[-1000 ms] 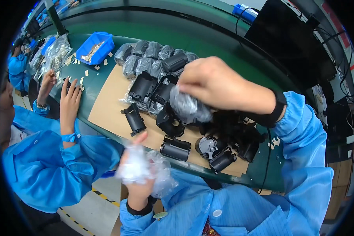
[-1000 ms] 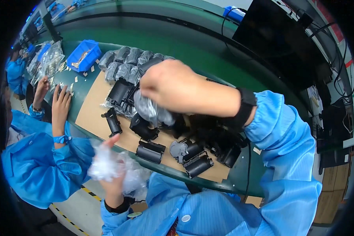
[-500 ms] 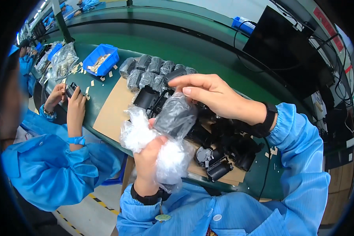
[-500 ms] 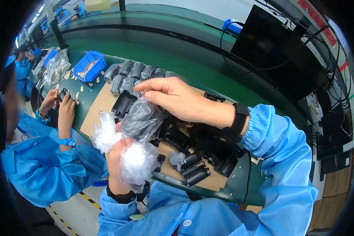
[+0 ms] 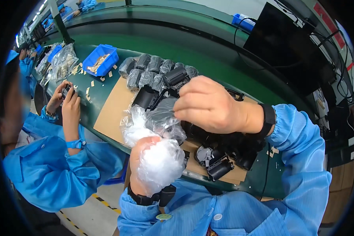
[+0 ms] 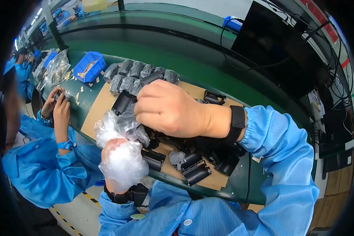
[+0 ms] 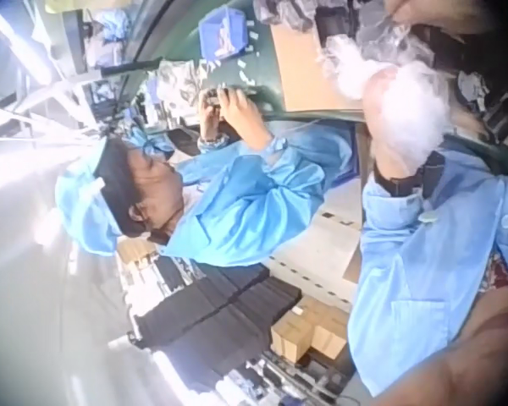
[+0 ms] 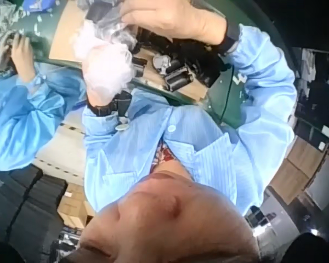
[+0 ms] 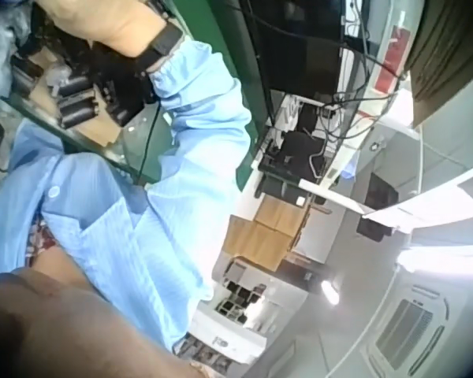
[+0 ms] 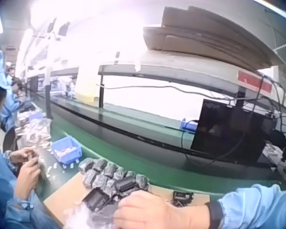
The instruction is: Unpacking black plastic components from plastic bags and arranging them on a workbench.
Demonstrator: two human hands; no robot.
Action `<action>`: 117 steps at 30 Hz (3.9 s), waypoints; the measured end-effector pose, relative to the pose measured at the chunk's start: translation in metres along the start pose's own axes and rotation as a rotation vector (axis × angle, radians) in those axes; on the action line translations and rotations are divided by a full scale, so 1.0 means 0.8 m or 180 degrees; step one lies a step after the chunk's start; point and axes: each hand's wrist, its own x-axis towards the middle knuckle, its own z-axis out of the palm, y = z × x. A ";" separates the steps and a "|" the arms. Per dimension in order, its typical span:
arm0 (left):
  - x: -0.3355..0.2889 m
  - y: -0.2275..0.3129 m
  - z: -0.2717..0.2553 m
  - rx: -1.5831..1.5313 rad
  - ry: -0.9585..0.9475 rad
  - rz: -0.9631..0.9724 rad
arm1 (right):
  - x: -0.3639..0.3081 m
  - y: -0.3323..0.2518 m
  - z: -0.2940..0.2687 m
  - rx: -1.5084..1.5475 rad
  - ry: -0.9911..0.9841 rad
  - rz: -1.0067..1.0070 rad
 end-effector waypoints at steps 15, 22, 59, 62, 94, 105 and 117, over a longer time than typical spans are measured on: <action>-0.038 0.109 -0.106 0.2494 0.0861 0.2753 | 0.052 0.069 -0.055 0.3008 -0.0899 0.3160; -0.007 0.248 -0.056 0.5764 0.0966 0.3370 | 0.058 0.091 -0.031 0.3696 -0.0847 0.3237; -0.284 0.272 0.204 0.6963 0.1474 0.2397 | 0.089 -0.027 -0.267 0.1379 -0.3419 0.2081; -0.293 0.264 0.248 0.6858 0.1352 0.2805 | 0.113 0.000 -0.302 0.1777 -0.2906 0.2457; 0.179 0.239 0.012 0.5606 -0.0135 0.0797 | 0.045 0.177 0.129 0.2107 -0.3545 0.1355; 0.192 0.262 -0.015 0.5438 -0.0067 0.1593 | 0.033 0.175 0.186 0.1693 -0.2841 0.1049; 0.183 0.277 -0.006 0.2978 -0.0231 0.1220 | 0.039 0.199 0.195 0.3058 -0.3152 0.1481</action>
